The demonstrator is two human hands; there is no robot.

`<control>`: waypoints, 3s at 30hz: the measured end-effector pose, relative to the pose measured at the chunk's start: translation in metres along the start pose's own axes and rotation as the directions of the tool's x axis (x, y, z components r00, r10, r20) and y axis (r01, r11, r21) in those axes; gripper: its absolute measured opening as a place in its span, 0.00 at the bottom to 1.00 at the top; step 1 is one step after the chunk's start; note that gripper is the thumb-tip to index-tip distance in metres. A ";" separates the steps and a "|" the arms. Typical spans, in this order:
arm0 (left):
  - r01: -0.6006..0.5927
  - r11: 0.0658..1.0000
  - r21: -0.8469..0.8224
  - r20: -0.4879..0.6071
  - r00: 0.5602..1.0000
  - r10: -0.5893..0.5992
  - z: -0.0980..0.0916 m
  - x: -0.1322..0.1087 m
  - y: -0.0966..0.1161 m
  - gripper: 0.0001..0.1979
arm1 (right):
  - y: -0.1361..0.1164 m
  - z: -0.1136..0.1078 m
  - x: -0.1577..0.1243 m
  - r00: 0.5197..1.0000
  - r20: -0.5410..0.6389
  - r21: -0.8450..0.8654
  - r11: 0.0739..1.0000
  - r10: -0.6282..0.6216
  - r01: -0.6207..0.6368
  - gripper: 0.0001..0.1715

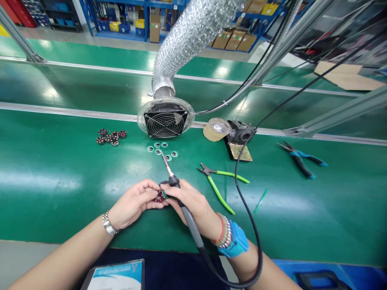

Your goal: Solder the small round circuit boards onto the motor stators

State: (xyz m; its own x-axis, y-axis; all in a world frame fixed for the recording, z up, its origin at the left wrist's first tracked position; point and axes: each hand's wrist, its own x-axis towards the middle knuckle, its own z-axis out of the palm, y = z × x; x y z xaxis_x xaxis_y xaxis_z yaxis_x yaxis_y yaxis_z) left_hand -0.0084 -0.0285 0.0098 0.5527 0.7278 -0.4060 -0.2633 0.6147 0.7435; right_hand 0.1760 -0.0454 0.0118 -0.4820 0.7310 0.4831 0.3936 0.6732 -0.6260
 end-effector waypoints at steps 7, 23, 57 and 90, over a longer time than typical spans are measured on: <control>-0.096 0.949 0.300 -0.059 0.991 0.119 0.004 0.002 -0.004 0.06 | -0.002 0.001 0.004 0.963 -0.042 0.085 0.962 0.265 -0.261 0.18; -0.087 0.979 0.186 0.021 0.996 0.084 0.001 0.001 -0.008 0.07 | -0.007 0.013 0.007 0.982 -0.046 0.059 0.982 0.182 -0.179 0.21; -0.151 0.742 0.653 -0.420 0.744 0.520 -0.098 0.089 0.178 0.12 | 0.018 -0.030 -0.017 0.752 -0.507 0.105 0.896 0.421 -0.432 0.18; -0.060 -0.036 0.998 0.070 0.873 0.483 -0.065 0.056 0.134 0.11 | 0.020 -0.028 -0.007 0.794 -0.558 -0.095 0.932 0.241 -0.350 0.17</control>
State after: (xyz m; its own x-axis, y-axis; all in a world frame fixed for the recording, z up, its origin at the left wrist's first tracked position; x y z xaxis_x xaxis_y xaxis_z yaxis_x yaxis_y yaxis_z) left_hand -0.0638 0.1140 0.0520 0.4103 0.9110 0.0424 0.7653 -0.3692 0.5273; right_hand 0.2093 -0.0343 0.0131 0.1486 0.8051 0.5743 0.6098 0.3826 -0.6941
